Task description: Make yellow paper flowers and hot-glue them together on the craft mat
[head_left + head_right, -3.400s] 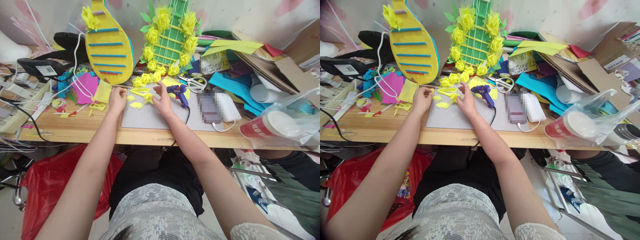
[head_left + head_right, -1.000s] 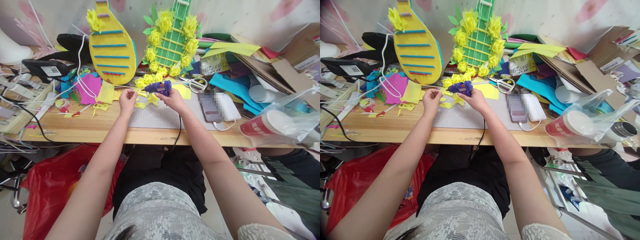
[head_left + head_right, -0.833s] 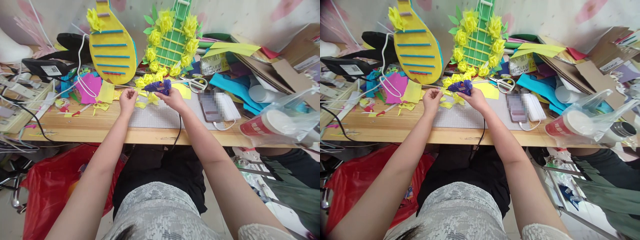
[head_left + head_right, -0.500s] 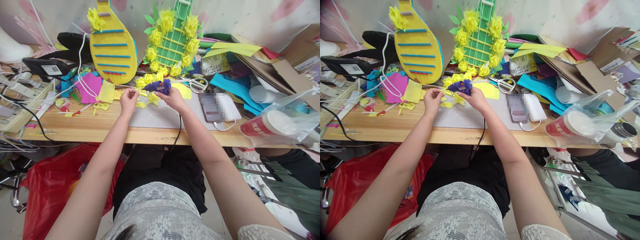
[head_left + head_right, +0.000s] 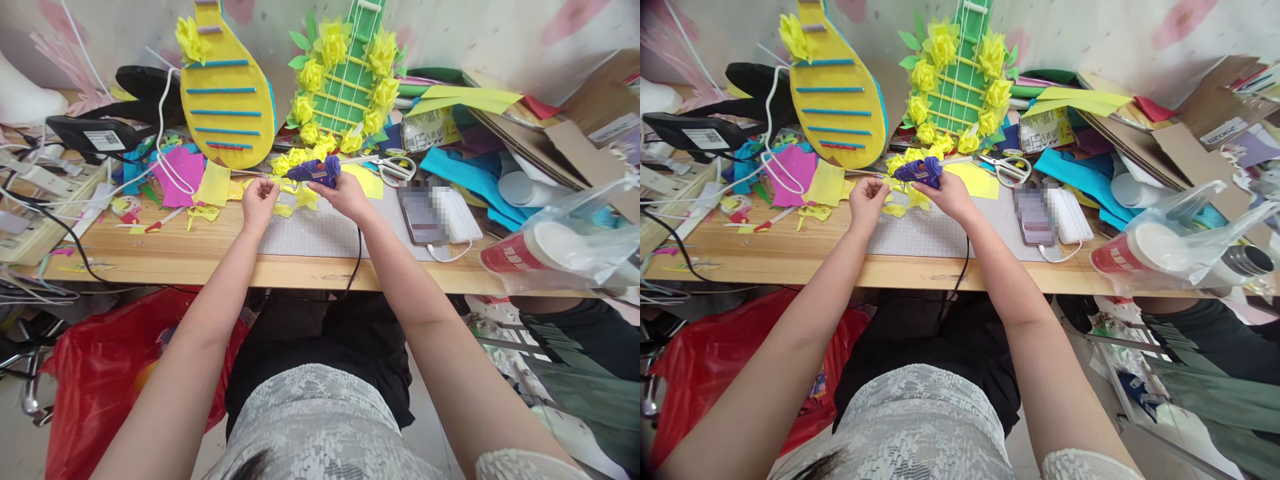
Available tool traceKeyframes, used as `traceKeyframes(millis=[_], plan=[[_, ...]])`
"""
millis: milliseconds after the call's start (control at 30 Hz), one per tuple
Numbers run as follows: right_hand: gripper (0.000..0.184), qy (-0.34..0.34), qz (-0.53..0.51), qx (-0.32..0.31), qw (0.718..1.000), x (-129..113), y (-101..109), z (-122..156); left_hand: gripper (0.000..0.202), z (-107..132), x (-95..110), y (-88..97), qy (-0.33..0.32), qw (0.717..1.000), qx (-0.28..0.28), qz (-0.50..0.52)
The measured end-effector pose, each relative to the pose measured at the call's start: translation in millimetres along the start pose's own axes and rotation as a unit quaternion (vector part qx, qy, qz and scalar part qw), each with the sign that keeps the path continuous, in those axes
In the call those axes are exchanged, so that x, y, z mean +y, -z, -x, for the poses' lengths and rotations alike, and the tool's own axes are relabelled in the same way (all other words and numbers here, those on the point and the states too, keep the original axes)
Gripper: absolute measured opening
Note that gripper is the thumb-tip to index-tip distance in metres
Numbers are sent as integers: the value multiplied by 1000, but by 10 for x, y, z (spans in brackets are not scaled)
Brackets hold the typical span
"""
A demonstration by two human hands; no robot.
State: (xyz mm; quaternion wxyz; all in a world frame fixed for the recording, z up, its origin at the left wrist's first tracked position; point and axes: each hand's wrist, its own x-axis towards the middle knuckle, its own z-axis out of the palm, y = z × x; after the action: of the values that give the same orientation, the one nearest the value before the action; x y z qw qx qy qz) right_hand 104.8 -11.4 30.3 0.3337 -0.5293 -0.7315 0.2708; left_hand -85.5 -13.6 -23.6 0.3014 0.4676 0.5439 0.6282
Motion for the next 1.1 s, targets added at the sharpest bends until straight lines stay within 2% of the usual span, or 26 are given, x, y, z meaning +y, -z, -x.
traceKeyframes(millis=[500,800,967,1100], plan=[[45,-13,-5,-15,1000,13,78,50,10,-35,-71,1,2,1000,5,10],[37,1,19,-20,1000,-20,76,59,11,-53,-96,5,7,999,10,52],[38,-34,-15,30,999,55,199,43,11,-40,0,9,27,995,24,91],[36,-84,-79,86,990,253,300,22,12,-23,71,12,73,993,28,91]])
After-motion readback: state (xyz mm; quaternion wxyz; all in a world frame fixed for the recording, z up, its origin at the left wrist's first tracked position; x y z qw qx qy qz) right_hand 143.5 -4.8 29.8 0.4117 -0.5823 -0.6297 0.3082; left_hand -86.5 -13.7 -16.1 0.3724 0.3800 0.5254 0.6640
